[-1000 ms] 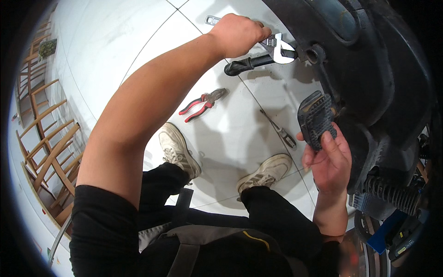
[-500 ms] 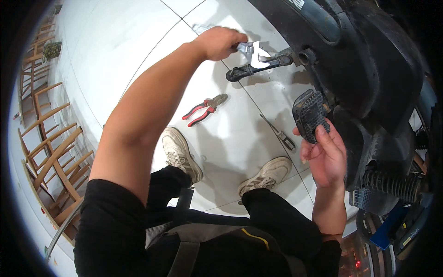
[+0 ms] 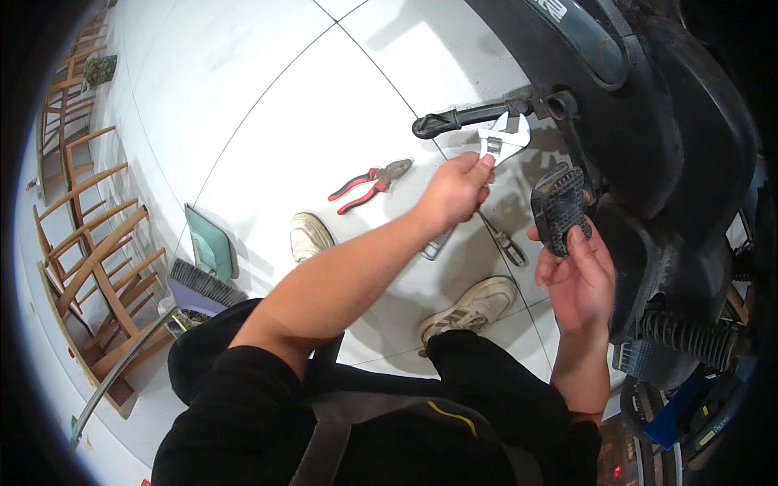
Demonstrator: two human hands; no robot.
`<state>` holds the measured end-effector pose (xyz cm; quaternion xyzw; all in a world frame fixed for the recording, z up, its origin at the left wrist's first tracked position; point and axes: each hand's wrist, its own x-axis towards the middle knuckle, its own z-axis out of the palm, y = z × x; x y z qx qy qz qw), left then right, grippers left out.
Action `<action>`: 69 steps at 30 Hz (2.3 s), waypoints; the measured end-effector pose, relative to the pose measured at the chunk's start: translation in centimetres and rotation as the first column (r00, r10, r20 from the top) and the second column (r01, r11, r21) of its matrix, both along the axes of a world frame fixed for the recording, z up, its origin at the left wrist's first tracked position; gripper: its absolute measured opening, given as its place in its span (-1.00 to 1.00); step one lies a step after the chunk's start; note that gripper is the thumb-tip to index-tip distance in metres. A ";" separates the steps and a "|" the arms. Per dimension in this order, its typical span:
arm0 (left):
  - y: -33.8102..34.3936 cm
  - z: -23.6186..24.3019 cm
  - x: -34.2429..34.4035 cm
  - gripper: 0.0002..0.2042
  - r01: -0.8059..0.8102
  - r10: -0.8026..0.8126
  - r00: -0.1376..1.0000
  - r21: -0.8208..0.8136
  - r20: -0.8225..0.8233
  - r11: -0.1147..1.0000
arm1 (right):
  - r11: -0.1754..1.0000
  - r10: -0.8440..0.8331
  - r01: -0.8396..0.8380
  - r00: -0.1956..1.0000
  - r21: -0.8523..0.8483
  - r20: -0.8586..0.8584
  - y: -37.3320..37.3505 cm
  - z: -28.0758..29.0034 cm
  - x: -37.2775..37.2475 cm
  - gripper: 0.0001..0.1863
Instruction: The person uses a wrench to tighten a bolt on the scooter's pedal, then sweeps the floor with a broom and dustpan. They plug a charger into the scooter and later close the shop's glass door with a locking bar.
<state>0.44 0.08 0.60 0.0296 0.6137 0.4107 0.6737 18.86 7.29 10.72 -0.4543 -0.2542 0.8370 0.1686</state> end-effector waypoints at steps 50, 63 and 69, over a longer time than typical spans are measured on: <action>2.7 -2.3 5.5 -0.62 -0.423 0.370 0.887 0.164 0.276 0.891 | 1.000 -0.019 0.019 1.000 -0.003 0.006 -0.2 -0.1 -0.2 -0.62; 3.3 -2.5 5.8 -0.50 -0.425 0.407 0.896 0.078 0.177 0.902 | 1.000 -0.015 0.015 1.000 -0.004 0.008 -0.1 -0.1 -0.3 -0.61; 3.7 -2.4 6.2 -0.55 -0.468 0.458 0.874 0.029 0.165 0.883 | 1.000 -0.010 0.011 1.000 -0.003 0.016 -0.1 -0.1 -0.3 -0.60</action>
